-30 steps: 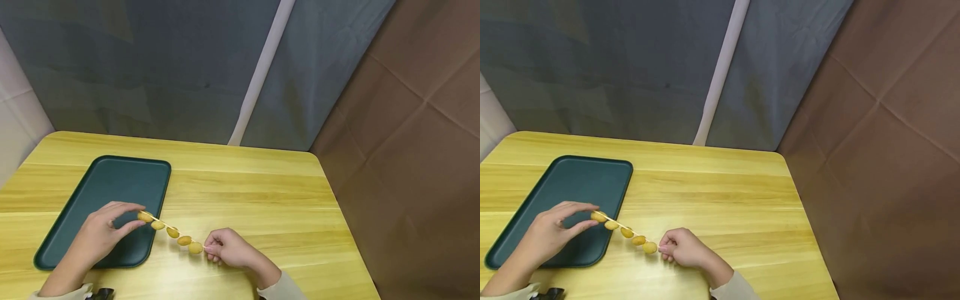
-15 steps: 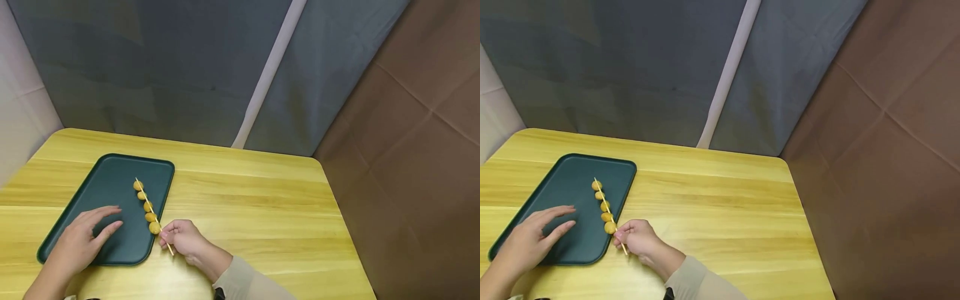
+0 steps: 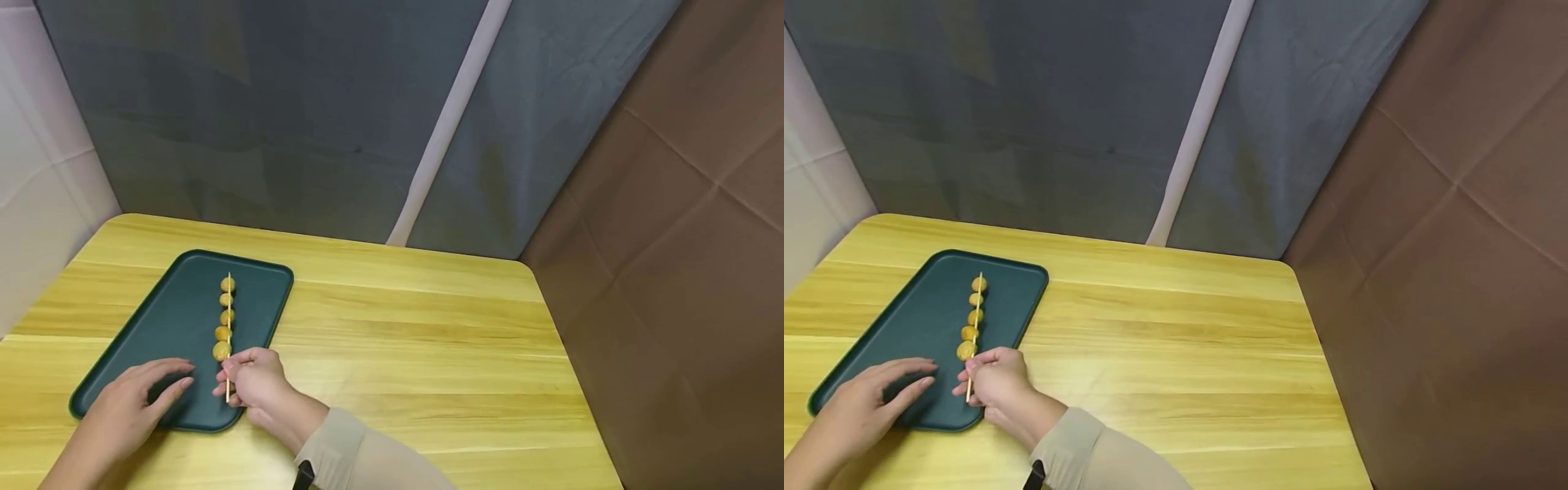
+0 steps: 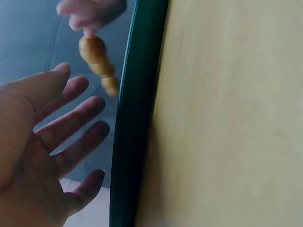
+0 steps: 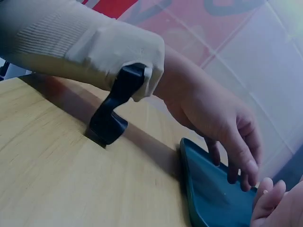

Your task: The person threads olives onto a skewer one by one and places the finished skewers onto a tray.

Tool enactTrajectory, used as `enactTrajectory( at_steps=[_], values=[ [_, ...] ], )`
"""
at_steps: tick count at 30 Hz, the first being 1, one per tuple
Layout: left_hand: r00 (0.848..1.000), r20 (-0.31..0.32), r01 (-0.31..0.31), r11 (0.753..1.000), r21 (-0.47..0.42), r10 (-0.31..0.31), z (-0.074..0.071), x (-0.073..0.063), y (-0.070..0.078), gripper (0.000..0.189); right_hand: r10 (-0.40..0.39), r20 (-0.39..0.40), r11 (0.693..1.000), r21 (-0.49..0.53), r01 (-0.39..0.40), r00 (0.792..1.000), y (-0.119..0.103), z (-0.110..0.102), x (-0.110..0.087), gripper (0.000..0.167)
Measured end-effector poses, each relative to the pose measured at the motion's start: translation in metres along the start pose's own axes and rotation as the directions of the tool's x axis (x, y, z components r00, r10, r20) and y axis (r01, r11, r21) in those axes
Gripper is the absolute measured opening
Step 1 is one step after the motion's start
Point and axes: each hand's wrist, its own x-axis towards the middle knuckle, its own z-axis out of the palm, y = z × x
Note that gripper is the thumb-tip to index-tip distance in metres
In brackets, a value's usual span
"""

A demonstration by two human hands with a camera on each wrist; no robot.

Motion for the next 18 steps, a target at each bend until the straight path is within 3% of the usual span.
enactTrajectory(
  at_steps=[4, 8, 13, 18],
  values=[
    [1.000, 0.000, 0.000, 1.000, -0.006, 0.000, 0.002, 0.001, -0.001, 0.020, 0.012, -0.014, 1.000, 0.018, -0.012, 1.000, -0.001, 0.008, 0.011, 0.015],
    [1.000, -0.007, -0.025, 1.000, -0.002, 0.025, 0.003, 0.005, -0.003, 0.019, 0.045, 0.062, 0.998, 0.050, -0.048, 0.997, -0.001, 0.009, 0.023, 0.012],
    [1.000, 0.028, -0.013, 1.000, -0.004, 0.013, 0.001, 0.005, -0.008, 0.017, 0.159, 0.213, 0.979, 0.096, -0.182, 0.964, -0.001, 0.005, 0.025, 0.015],
    [0.998, 0.050, 0.022, 1.000, 0.006, -0.022, -0.002, 0.004, -0.010, 0.017, 0.213, 0.275, 0.967, 0.076, -0.242, 0.937, -0.005, 0.001, 0.008, 0.022]
  ],
)
